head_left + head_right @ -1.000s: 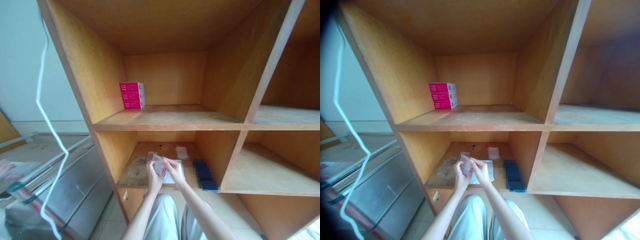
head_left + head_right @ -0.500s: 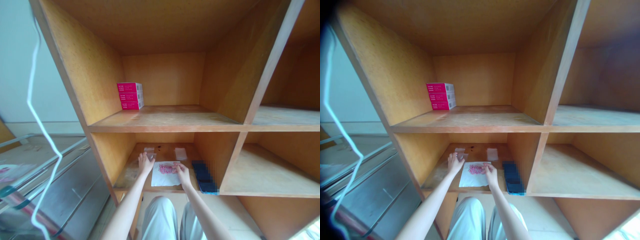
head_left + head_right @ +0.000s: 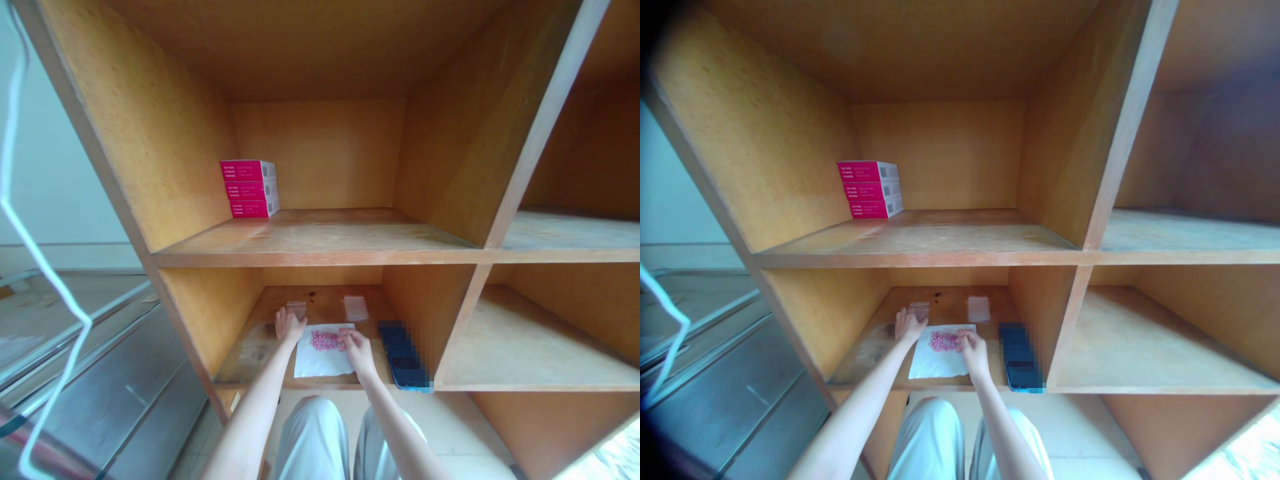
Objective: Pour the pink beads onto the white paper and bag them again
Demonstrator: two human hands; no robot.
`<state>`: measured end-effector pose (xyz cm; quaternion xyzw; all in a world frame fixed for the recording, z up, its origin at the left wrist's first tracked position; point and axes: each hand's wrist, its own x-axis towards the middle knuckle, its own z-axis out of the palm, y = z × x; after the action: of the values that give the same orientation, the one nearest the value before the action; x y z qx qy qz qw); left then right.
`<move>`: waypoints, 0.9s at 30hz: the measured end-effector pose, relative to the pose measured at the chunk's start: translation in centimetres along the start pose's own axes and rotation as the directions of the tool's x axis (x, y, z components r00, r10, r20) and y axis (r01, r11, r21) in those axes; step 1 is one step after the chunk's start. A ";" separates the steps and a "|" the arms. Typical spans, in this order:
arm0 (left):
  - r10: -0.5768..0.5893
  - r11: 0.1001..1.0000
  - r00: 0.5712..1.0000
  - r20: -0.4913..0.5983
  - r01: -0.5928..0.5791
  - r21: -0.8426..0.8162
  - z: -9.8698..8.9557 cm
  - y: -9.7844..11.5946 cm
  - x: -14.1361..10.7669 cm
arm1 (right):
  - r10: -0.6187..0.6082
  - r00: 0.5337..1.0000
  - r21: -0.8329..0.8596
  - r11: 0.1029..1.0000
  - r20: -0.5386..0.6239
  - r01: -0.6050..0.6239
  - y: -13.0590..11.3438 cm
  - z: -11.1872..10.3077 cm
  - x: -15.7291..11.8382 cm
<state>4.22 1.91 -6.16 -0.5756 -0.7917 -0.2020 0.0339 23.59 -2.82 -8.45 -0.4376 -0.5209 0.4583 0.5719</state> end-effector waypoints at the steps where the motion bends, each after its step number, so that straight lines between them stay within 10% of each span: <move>1: -0.006 1.000 1.000 0.012 0.006 0.003 0.0 0.1 0.1 | 0.001 1.000 0.005 1.000 0.002 -0.001 0.1 0.0 0.0; 11: -0.101 0.993 0.994 -0.044 0.098 -0.060 -0.8 0.7 -0.8 | 0.018 1.000 0.008 1.000 0.019 -0.018 0.5 -0.1 0.2; 22: 0.075 0.991 0.976 -0.204 -0.095 -0.093 -1.6 -0.5 -7.5 | -0.002 0.998 0.084 0.996 -0.067 0.008 -0.1 -0.1 0.3; 27: 0.104 0.993 0.982 -0.160 -0.110 -0.033 -0.9 -1.7 -8.1 | -0.138 0.981 -0.157 0.981 -0.135 0.116 -0.7 -0.7 2.9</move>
<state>5.20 -6.17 -8.11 -0.6001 -0.7500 -0.2612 0.0951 24.47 -0.17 -7.25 -0.4768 -0.5373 0.3477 0.6025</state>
